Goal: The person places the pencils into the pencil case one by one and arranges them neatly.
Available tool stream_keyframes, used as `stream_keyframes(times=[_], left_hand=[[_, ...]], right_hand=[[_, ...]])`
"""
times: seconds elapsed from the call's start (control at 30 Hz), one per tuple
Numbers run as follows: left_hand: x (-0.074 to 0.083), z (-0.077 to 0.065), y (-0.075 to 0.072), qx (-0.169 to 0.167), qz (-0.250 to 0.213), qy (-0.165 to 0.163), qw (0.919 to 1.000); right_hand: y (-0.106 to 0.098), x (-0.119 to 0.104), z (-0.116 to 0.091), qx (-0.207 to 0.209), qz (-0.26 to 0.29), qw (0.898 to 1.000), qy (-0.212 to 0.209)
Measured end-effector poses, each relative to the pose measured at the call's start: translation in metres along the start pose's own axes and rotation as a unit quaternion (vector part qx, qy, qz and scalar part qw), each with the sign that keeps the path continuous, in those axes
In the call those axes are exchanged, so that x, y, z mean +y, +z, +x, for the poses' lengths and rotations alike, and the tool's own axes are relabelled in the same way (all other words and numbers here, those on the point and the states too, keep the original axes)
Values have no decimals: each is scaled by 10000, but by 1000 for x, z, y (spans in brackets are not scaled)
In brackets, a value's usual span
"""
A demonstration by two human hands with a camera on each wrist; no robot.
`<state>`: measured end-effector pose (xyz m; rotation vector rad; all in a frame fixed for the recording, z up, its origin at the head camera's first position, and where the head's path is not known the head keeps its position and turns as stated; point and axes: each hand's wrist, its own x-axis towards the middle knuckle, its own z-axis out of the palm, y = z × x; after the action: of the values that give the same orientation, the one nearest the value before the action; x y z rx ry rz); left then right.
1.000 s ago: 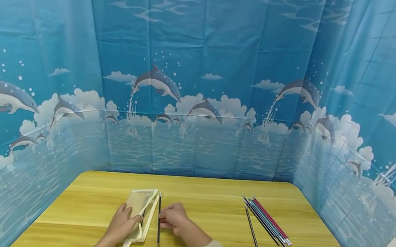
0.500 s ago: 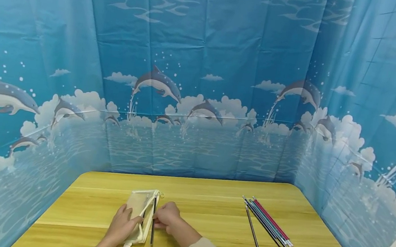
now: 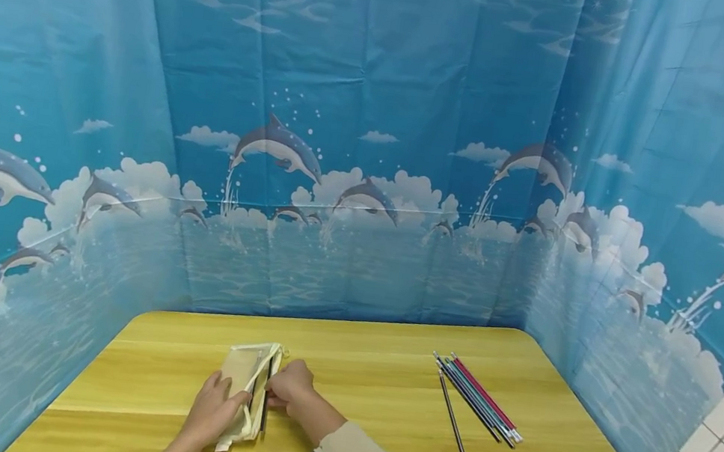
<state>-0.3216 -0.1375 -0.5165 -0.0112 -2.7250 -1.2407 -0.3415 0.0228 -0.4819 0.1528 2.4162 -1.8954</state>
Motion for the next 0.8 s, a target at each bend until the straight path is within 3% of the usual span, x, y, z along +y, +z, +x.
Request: stream_keyframes(times=[0.17,0.4,0.63,0.8], left_hand=[[0,5,-4,36,-77,1,10000],[5,9,-2,52,-78,145,9999],[2,7,-2,89,50,238,9997],[-4,6,-1,3,85,223,9997]], right_hand=[[13,-9,16,55,-191,9998,21],[15,-10,34,52,-269,9996,-60],[23,-10,37,-543,12,9984,135],[34,-6,32,-570,356,9976,188]])
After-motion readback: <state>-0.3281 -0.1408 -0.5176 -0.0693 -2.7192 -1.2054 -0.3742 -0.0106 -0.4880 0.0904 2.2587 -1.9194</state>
